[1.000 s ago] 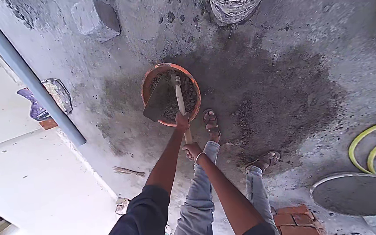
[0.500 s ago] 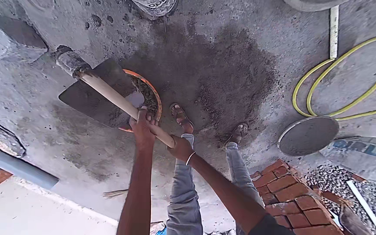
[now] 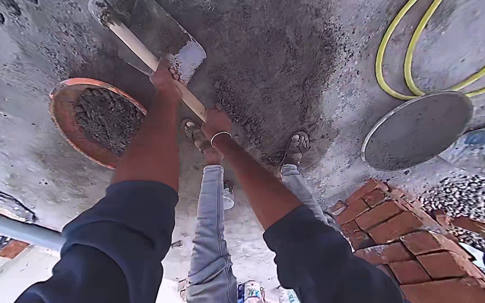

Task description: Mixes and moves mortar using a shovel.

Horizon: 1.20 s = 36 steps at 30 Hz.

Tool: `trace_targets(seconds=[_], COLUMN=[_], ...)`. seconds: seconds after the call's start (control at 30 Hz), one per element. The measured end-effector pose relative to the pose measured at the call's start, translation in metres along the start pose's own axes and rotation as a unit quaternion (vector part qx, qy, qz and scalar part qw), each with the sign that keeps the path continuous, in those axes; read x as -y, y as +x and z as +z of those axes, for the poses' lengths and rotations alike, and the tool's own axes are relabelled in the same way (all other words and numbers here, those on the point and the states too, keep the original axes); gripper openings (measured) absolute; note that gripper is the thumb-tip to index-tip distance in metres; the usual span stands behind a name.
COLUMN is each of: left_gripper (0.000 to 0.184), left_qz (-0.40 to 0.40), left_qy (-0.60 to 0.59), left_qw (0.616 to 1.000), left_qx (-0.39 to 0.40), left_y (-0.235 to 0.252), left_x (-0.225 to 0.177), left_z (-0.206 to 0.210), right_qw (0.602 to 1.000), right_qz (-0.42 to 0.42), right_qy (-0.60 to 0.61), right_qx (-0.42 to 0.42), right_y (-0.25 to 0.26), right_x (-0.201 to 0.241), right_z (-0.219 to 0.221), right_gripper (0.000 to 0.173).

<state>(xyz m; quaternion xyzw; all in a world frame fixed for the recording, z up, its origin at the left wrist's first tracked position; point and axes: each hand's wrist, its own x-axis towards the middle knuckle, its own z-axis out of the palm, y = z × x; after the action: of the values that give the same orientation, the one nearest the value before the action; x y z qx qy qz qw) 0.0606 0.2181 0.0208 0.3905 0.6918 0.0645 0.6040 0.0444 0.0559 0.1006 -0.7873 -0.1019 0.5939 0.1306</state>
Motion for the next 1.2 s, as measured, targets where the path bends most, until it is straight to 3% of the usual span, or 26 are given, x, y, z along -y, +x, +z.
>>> trace_targets(seconds=[0.13, 0.33, 0.43, 0.5, 0.57, 0.6, 0.67, 0.77, 0.87, 1.03, 1.2], left_gripper=[0.023, 0.019, 0.016, 0.017, 0.057, 0.067, 0.067, 0.059, 0.049, 0.045, 0.043], left_qz=[-0.029, -0.081, -0.152, -0.215, -0.277, -0.291, -0.266, -0.189, -0.127, -0.06, -0.045], left_qy=[0.037, -0.023, -0.006, 0.085, 0.217, 0.273, 0.374, 0.494, 0.559, 0.554, 0.632], left_qw=[0.998, 0.992, 0.986, 0.972, 0.935, 0.911, 0.868, 0.804, 0.75, 0.781, 0.751], left_qx=[-0.035, -0.089, -0.072, -0.037, 0.053, 0.106, 0.191, 0.272, 0.33, 0.281, 0.186], left_y=[-0.048, -0.14, -0.181, -0.202, -0.216, -0.221, -0.24, -0.257, -0.273, -0.209, -0.15], left_x=[0.061, 0.168, 0.21, 0.231, 0.247, 0.253, 0.257, 0.217, 0.134, 0.031, -0.011], left_z=[-0.003, 0.013, 0.01, 0.003, -0.01, -0.014, -0.027, -0.043, -0.061, -0.114, -0.17], right_qw=[0.999, 0.994, 0.994, 0.989, 0.984, 0.982, 0.982, 0.98, 0.976, 0.973, 0.97], right_qz=[0.037, 0.054, 0.067, 0.099, 0.128, 0.138, 0.153, 0.167, 0.192, 0.211, 0.227], right_qy=[0.025, -0.045, -0.042, -0.052, -0.055, -0.059, -0.06, -0.067, -0.078, -0.053, -0.056], right_qx=[0.021, 0.077, 0.074, 0.097, 0.112, 0.113, 0.098, 0.08, 0.07, 0.081, 0.072], right_y=[-0.039, -0.088, -0.121, -0.138, -0.152, -0.155, -0.16, -0.156, -0.159, -0.155, -0.153], right_x=[-0.059, -0.182, -0.229, -0.25, -0.263, -0.268, -0.276, -0.27, -0.263, -0.255, -0.252], right_z=[0.029, 0.029, 0.033, 0.035, 0.035, 0.034, 0.038, 0.038, 0.039, 0.035, 0.039], right_gripper=[0.043, 0.058, 0.056, 0.049, 0.044, 0.044, 0.041, 0.038, 0.041, 0.046, 0.045])
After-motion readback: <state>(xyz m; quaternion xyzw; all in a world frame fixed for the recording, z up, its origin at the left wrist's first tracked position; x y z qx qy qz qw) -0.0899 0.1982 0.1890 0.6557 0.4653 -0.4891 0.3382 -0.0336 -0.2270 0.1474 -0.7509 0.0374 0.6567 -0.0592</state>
